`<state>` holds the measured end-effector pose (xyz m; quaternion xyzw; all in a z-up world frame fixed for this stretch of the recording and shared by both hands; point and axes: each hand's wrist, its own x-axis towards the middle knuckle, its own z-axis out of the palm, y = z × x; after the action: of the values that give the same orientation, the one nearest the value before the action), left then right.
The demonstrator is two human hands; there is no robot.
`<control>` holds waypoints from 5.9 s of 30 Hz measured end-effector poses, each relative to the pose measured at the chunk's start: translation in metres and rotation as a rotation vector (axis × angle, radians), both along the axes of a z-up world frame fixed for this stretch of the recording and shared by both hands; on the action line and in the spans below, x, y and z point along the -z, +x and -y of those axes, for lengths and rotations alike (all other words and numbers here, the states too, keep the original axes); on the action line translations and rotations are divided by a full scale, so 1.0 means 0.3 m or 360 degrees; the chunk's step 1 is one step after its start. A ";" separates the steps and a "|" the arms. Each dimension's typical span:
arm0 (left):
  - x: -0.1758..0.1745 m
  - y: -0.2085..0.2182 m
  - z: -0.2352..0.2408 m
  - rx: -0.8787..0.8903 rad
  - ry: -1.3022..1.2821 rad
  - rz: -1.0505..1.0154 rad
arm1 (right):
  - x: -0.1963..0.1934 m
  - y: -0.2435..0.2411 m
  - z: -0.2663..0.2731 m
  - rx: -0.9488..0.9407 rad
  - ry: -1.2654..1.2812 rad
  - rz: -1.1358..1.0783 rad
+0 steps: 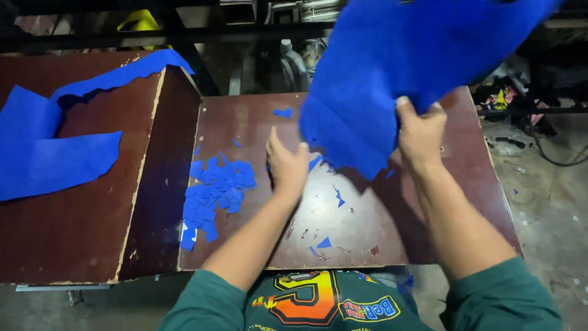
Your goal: Cutting small rectangular pieces from a larger sheet of blue fabric using a hand-held blade on a wooden surface.
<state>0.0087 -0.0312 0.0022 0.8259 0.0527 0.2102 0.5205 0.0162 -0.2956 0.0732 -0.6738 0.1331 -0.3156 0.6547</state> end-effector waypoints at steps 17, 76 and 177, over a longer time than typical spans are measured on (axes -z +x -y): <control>0.037 -0.135 0.051 0.0911 0.1219 0.0340 | 0.226 -0.048 0.081 -0.0255 0.0215 -0.1162; 0.159 -0.024 -0.008 0.0483 -0.0369 -0.1022 | 0.308 -0.198 -0.127 -0.0312 -0.2294 0.0199; 0.064 -0.101 -0.016 0.0571 0.0449 -0.0222 | 0.309 -0.300 0.014 -0.0447 -0.2460 -0.0273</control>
<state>-0.0216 -0.0263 -0.0170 0.8991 -0.0889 0.0620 0.4240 -0.0737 -0.2999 -0.0194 -0.9703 -0.1603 -0.1798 0.0220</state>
